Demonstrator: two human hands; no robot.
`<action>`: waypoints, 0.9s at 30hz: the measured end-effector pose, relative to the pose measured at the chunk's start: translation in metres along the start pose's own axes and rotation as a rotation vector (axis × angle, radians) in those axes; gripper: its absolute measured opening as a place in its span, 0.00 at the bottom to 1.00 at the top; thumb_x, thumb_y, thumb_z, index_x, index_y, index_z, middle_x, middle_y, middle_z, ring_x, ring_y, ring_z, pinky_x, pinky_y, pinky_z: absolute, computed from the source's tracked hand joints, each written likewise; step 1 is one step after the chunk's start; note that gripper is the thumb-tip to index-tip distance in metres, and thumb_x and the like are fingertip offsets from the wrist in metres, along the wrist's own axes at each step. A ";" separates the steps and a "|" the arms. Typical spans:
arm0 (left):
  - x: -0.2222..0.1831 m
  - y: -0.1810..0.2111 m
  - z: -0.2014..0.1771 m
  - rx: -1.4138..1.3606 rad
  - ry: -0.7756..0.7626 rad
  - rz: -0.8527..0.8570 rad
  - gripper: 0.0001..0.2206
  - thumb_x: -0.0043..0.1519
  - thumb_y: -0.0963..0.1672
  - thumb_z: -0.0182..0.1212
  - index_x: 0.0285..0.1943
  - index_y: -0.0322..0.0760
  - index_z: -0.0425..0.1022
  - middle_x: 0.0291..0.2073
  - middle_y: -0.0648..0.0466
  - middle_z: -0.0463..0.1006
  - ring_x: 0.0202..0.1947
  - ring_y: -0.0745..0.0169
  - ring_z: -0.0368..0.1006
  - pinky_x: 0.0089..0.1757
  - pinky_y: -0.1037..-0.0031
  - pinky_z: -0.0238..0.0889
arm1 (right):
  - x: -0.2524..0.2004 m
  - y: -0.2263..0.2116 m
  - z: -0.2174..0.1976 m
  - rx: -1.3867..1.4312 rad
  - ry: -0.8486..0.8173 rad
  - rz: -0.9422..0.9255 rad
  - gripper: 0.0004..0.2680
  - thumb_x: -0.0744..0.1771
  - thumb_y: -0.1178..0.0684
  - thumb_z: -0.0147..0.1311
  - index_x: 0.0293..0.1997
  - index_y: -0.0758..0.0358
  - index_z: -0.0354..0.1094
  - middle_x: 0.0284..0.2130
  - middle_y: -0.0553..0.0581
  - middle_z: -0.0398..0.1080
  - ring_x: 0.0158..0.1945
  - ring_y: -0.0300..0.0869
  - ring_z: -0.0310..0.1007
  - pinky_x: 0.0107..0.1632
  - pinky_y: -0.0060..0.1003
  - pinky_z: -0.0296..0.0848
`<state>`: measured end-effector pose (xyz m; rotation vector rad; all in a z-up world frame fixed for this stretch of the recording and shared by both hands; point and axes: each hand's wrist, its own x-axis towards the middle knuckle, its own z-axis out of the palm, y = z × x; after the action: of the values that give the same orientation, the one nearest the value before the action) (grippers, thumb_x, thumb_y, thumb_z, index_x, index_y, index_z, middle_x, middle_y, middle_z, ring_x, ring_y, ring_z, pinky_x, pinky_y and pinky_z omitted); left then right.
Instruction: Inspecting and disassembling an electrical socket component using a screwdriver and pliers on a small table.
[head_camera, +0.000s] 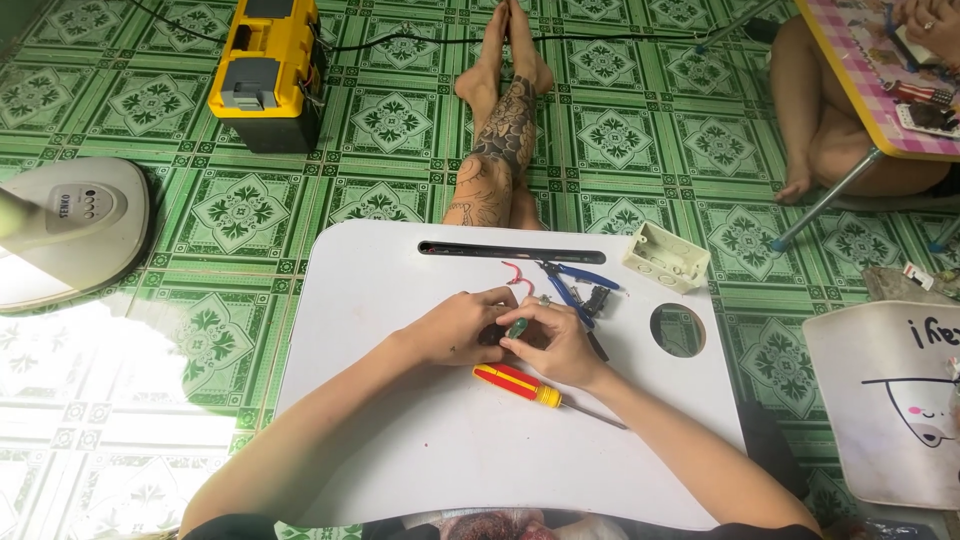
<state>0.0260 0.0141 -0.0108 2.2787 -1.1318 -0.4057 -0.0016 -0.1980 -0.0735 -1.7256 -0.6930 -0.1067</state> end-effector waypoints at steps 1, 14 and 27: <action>0.000 0.001 0.000 -0.002 -0.002 -0.001 0.18 0.54 0.43 0.69 0.53 0.30 0.80 0.47 0.42 0.76 0.38 0.45 0.80 0.44 0.65 0.76 | 0.000 -0.001 0.000 0.002 0.000 0.002 0.09 0.62 0.67 0.65 0.44 0.68 0.78 0.28 0.59 0.73 0.31 0.40 0.78 0.32 0.31 0.77; -0.002 0.008 -0.007 0.017 -0.008 0.016 0.18 0.55 0.44 0.68 0.53 0.31 0.80 0.46 0.42 0.76 0.40 0.46 0.80 0.46 0.65 0.75 | 0.005 -0.009 -0.008 0.087 -0.061 0.076 0.14 0.61 0.67 0.67 0.50 0.73 0.76 0.27 0.60 0.82 0.35 0.38 0.81 0.39 0.31 0.80; -0.002 0.000 -0.004 0.024 -0.012 0.047 0.19 0.54 0.42 0.68 0.54 0.28 0.80 0.48 0.40 0.76 0.40 0.44 0.80 0.47 0.64 0.75 | 0.012 -0.035 -0.010 -0.049 -0.134 0.100 0.15 0.62 0.68 0.62 0.54 0.69 0.74 0.31 0.58 0.83 0.30 0.40 0.82 0.34 0.33 0.80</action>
<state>0.0266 0.0172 -0.0073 2.2688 -1.2004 -0.3899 -0.0065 -0.1985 -0.0359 -1.8236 -0.7048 0.0623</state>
